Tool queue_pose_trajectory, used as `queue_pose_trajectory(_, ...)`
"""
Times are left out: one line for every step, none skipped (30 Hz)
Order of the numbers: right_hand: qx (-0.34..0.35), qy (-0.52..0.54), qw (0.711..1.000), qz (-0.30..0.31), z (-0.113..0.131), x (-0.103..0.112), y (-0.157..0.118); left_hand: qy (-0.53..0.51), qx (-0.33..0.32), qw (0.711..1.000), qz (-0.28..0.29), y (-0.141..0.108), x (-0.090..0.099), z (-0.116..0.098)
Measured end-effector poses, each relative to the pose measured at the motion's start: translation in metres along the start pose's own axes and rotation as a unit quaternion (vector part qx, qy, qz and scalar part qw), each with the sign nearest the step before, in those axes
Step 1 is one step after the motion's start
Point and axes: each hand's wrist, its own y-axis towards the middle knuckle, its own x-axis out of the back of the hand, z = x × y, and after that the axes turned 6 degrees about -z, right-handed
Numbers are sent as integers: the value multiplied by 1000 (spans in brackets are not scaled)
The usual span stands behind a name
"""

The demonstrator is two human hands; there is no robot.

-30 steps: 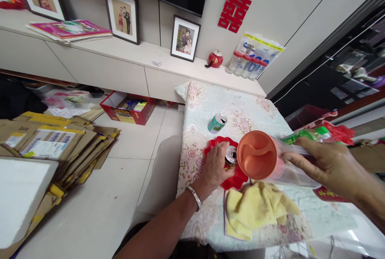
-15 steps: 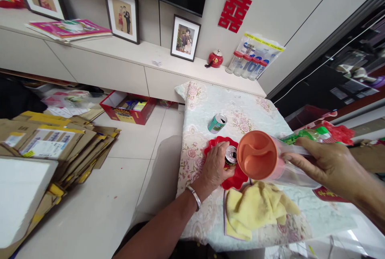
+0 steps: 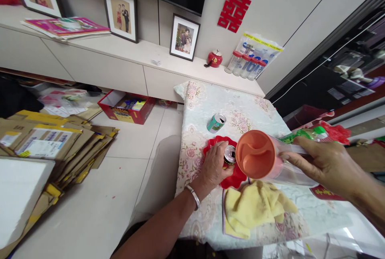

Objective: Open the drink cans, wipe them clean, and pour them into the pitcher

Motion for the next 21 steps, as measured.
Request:
queue_pose_trajectory(2,0,1000,0,0,0,0,0,0,1000,0,0,0,0)
queue_pose_trajectory(3,-1,1000,0,0,0,0,0,-1,1000,0,0,0,0)
queue_pose_trajectory(2,-2,1000,2,1,0,0,-2,-1,1000,0,0,0,0)
queue_pose_trajectory(-1,-2,1000,6,1,1,0,-3,-1,1000,1,0,1,0)
queue_pose_trajectory(-5,-2,1000,10,1,1,1,-4,0,1000,2,0,1,-1)
queue_pose_trajectory(-8,-2,1000,15,2,1,1,-5,0,1000,2,0,2,-1)
queue_pose_trajectory(-11,-1,1000,16,2,1,1,-7,0,1000,3,1,2,-1)
queue_pose_trajectory(-13,0,1000,15,3,1,1,-8,-1,1000,3,1,2,-1)
queue_pose_trajectory(-14,2,1000,12,3,1,1,-10,-2,1000,1,1,2,-2)
queue_pose_trajectory(-15,4,1000,9,3,1,1,-12,-3,1000,-1,1,2,-2)
queue_pose_trajectory(-16,5,1000,6,3,1,1,-14,-2,1000,-3,1,2,-2)
queue_pose_trajectory(-17,6,1000,5,3,1,1,-15,-2,1000,-4,1,1,-1)
queue_pose_trajectory(-17,5,1000,5,3,1,1,-15,-1,1000,-5,1,1,-1)
queue_pose_trajectory(-16,3,1000,5,3,2,1,-15,-1,1000,-7,1,1,-1)
queue_pose_trajectory(-13,2,1000,5,3,2,1,-13,-2,1000,-8,0,1,-1)
queue_pose_trajectory(-9,2,1000,4,2,2,1,-11,-5,1000,-9,0,0,-1)
queue_pose_trajectory(-4,3,1000,2,2,2,1,-8,-9,1000,-12,0,0,0)
queue_pose_trajectory(0,4,1000,1,2,2,1,-4,-13,1000,-14,0,0,0)
queue_pose_trajectory(2,5,1000,-1,2,2,1,-2,-16,1000,-16,0,0,0)
queue_pose_trajectory(4,6,1000,-4,1,1,1,0,-18,1000,-18,0,0,0)
queue_pose_trajectory(4,5,1000,-6,2,1,1,1,-19,1000,-19,0,0,0)
